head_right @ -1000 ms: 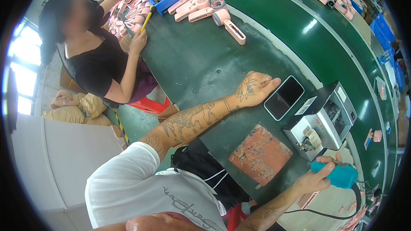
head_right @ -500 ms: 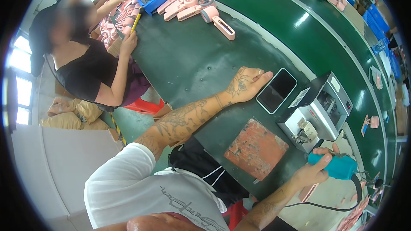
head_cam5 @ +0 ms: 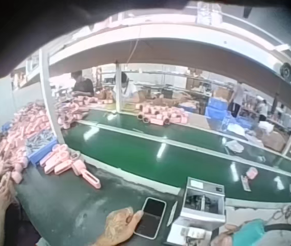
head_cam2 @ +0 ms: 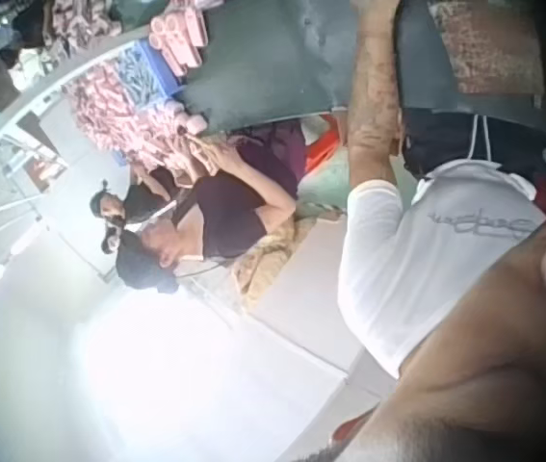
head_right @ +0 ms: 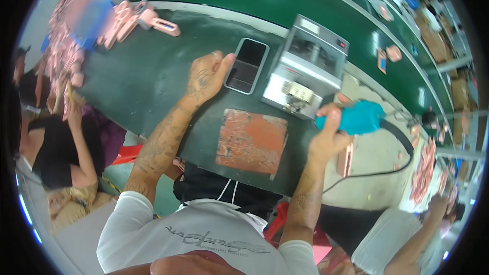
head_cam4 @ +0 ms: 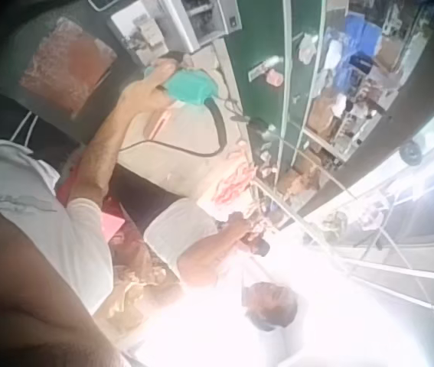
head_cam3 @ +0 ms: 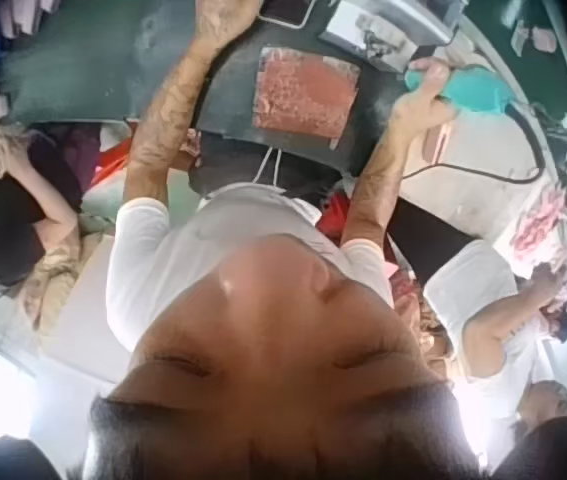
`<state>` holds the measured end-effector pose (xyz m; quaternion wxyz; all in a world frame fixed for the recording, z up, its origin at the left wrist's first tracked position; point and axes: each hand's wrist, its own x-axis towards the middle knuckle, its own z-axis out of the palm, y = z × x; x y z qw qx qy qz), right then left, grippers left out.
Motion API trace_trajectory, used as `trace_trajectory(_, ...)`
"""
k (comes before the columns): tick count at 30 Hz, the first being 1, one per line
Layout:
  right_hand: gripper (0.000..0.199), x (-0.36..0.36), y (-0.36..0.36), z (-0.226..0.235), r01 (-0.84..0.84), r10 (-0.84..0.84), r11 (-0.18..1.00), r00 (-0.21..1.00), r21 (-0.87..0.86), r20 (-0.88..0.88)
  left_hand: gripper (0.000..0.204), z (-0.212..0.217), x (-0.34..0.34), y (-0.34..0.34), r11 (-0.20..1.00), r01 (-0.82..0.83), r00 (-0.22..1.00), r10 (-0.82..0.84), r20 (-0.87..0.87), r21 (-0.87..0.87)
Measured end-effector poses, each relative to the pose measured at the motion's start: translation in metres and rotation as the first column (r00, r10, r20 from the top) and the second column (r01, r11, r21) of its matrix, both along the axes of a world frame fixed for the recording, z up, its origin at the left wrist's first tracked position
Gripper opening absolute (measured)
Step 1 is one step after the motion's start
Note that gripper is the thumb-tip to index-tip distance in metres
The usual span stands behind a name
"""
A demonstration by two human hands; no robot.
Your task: Assembling small portable fans using an electric screwdriver on a factory assembly line.
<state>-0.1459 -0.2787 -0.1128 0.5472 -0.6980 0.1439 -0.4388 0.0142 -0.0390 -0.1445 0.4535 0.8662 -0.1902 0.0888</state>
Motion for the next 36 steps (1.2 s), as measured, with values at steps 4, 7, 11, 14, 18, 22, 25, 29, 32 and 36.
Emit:
trace_trajectory(4, 0.04, -0.002, 0.004, 0.002, 0.025, -0.024, 0.999, 0.999, 0.023, -0.032, 0.051, -0.009, -0.008, -0.012, 0.971, -0.011, 0.954, -0.061, 0.294, 0.238)
trace_trajectory(7, 0.033, 0.0, 0.004, 0.002, -0.073, 0.072, 0.996, 0.997, 0.042, 0.022, 0.057, 0.001, -0.016, -0.011, 0.957, -0.002, 0.978, -0.059, 0.201, 0.29)
trace_trajectory(11, 0.031, -0.003, 0.0, 0.002, -0.109, 0.105, 0.99, 0.994, 0.091, 0.044, 0.052, -0.004, -0.007, -0.012, 0.972, 0.019, 0.969, -0.076, 0.235, 0.234)
trace_trajectory(14, 0.031, -0.008, -0.008, 0.004, -0.075, 0.075, 0.997, 0.997, 0.002, -0.033, 0.037, 0.004, -0.009, -0.018, 0.997, 0.052, 0.973, -0.063, 0.223, 0.052)
trace_trajectory(18, 0.035, -0.018, -0.006, 0.025, -0.139, 0.146, 0.983, 0.988, 0.123, -0.043, 0.022, 0.026, -0.034, -0.03, 0.987, 0.086, 0.979, -0.059, 0.195, -0.136)
trace_trajectory(22, 0.038, -0.079, 0.004, 0.032, -0.099, 0.095, 0.991, 0.994, 0.088, 0.056, 0.017, 0.078, -0.098, -0.075, 0.898, 0.419, 0.905, -0.401, 0.14, -0.138)
trace_trajectory(25, 0.048, -0.131, 0.013, 0.037, 0.003, -0.002, 0.987, 1.0, 0.161, -0.011, 0.022, 0.082, -0.139, -0.131, 0.724, 0.673, 0.703, -0.69, 0.172, 0.152)
trace_trajectory(29, 0.049, -0.164, 0.023, 0.033, 0.127, -0.13, 0.982, 0.991, 0.14, 0.014, 0.045, 0.014, -0.173, -0.209, 0.549, 0.767, 0.512, -0.836, 0.197, 0.333)
trace_trajectory(32, 0.05, -0.186, 0.026, 0.036, 0.131, -0.132, 0.985, 0.991, 0.111, 0.007, 0.047, 0.019, -0.186, -0.229, 0.446, 0.72, 0.415, -0.891, 0.186, 0.532)
trace_trajectory(36, 0.059, -0.197, 0.032, 0.036, 0.142, -0.136, 0.977, 0.989, 0.156, -0.053, 0.038, 0.014, -0.193, -0.208, 0.656, 0.608, 0.622, -0.744, 0.244, 0.447)
